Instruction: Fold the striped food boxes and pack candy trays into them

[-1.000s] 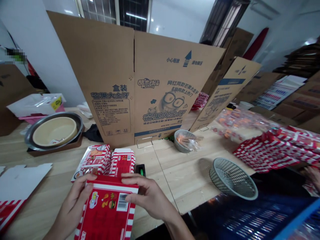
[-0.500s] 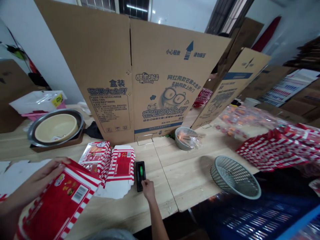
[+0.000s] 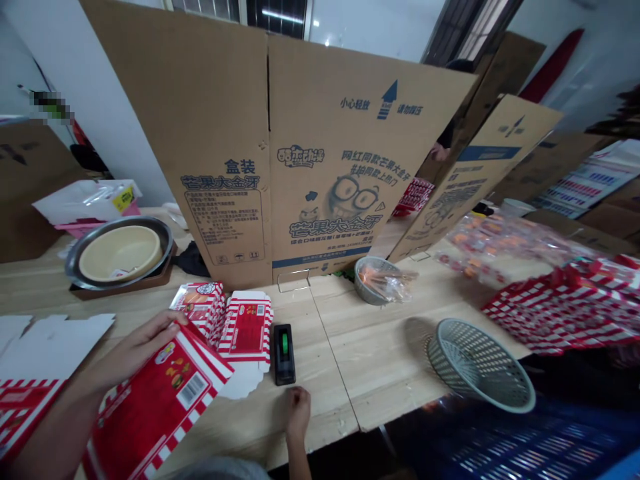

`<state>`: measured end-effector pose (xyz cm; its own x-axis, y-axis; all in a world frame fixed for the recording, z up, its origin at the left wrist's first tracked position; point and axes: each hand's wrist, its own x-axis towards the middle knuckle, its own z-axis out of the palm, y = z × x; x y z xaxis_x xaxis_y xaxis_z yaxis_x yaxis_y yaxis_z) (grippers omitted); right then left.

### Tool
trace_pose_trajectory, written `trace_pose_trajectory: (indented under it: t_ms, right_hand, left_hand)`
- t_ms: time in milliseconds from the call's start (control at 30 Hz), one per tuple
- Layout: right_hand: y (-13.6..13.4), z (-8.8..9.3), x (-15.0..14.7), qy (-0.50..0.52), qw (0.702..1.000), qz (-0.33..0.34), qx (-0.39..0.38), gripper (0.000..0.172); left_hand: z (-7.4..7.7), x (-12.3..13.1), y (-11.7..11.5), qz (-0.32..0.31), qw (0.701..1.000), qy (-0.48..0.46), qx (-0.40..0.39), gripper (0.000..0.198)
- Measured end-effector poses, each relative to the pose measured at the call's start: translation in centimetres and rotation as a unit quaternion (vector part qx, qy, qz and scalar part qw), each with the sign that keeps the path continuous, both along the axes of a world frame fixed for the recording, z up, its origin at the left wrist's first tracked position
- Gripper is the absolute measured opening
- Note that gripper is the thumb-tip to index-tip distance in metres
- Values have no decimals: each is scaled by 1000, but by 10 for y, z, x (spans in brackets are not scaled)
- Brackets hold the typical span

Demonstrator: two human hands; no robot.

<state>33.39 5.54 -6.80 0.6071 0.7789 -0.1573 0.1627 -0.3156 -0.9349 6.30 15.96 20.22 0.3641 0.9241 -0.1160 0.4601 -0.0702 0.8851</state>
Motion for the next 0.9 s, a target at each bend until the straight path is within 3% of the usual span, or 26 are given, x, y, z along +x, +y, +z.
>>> trace_pose_trajectory:
  t_ms: [100,167,300,400,467,533,600,700,767,900]
  right_hand:
    - [3,20,7,13,1000,21,-4,55]
    - [10,52,11,28,997,67,10,54]
    - [30,153,3,64,973,215,63,46]
    - [39,226,-9,105,890,426,122,61]
    - [40,255,-12,86,862,475,156,60]
    - [38,268,-10,59,871,439,214,48]
    - [35,269,-6,36,882,382,273,35]
    - [29,264,-7,2,877,380,295,38]
    - [26,260,-13,1,878,380,293,43]
    - [21,259,-25,50,889,344,299,35]
  left_hand:
    - [4,7,3,-60,998,17,16,28]
    - [7,11,4,-107,994,30,17,27]
    - [12,25,6,-195,979,52,4,26]
    - [17,35,8,-219,975,41,7,23]
    - [23,38,8,-208,977,33,21,23]
    - [28,36,7,-159,987,13,27,24]
    - [31,33,4,-80,996,-33,12,25]
    - [28,30,-1,20,992,-123,-9,26]
    - [23,32,-5,51,984,-170,-13,26]
    - [13,39,-11,74,965,-242,-68,25]
